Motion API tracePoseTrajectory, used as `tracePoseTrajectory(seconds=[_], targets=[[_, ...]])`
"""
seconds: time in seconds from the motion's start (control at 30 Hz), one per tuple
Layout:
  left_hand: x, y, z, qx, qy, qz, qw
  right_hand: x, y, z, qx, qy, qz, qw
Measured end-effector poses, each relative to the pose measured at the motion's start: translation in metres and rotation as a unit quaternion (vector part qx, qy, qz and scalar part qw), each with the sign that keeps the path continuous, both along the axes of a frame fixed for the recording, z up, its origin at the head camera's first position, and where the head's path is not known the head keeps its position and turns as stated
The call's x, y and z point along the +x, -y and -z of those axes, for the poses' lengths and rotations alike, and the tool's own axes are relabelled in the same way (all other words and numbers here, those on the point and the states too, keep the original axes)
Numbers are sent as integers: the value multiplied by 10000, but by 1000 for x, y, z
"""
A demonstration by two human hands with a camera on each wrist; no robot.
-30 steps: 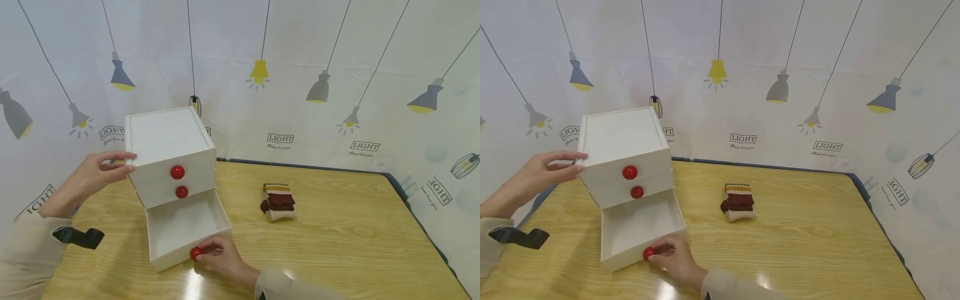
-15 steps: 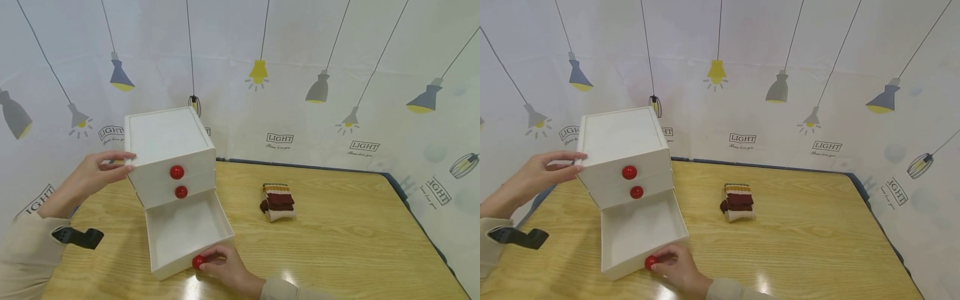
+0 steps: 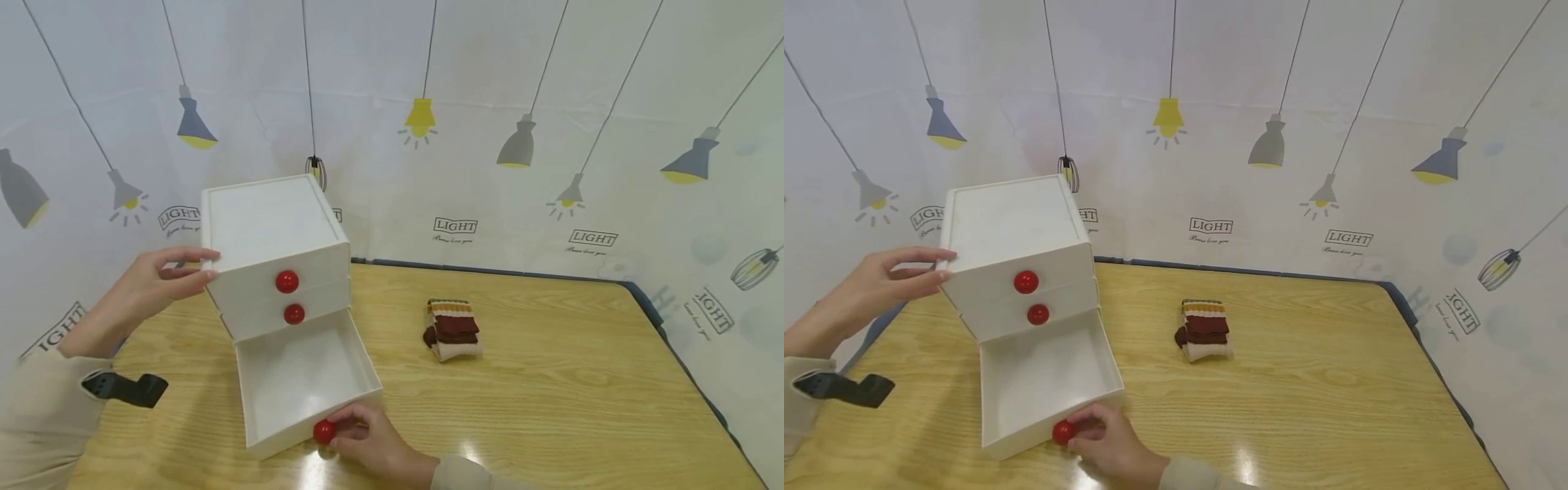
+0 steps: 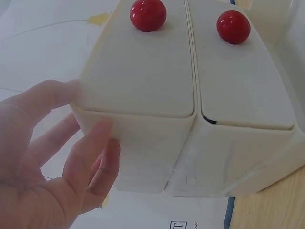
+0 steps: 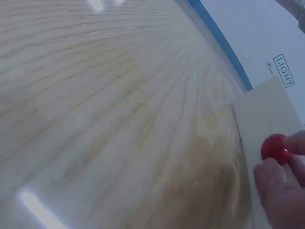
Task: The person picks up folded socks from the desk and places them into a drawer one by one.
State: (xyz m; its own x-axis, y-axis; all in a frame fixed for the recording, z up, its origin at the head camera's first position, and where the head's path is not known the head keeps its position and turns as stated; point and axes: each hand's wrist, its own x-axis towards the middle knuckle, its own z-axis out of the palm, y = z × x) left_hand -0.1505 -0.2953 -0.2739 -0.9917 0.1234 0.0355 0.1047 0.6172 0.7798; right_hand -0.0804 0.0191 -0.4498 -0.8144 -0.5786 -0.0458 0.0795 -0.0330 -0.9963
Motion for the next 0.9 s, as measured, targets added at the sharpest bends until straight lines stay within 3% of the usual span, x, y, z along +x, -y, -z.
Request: tracePoseTrajectory(seconds=[0.17, 0.33, 0.47, 0.57, 0.73, 0.9], targets=[[2, 2, 1, 38, 1, 35, 10000, -3, -16, -3, 149, -147, -221, 9995], [2, 0, 1, 70, -11, 84, 9999, -10, -50, -9, 400, 17, 195, 9990], [2, 0, 0, 62, 42, 30, 10000, -28, -82, -23, 868, -310, 743, 9930], [2, 0, 0, 47, 55, 5, 10000, -51, -103, -31, 1255, -885, 1242, 9803], [1, 0, -1, 13, 13, 59, 10000, -94, -133, -41, 1932, -1518, 1897, 9506], [0, 0, -1, 9, 67, 63, 10000, -130, -157, -39, 2671, -1569, 2093, 9275]])
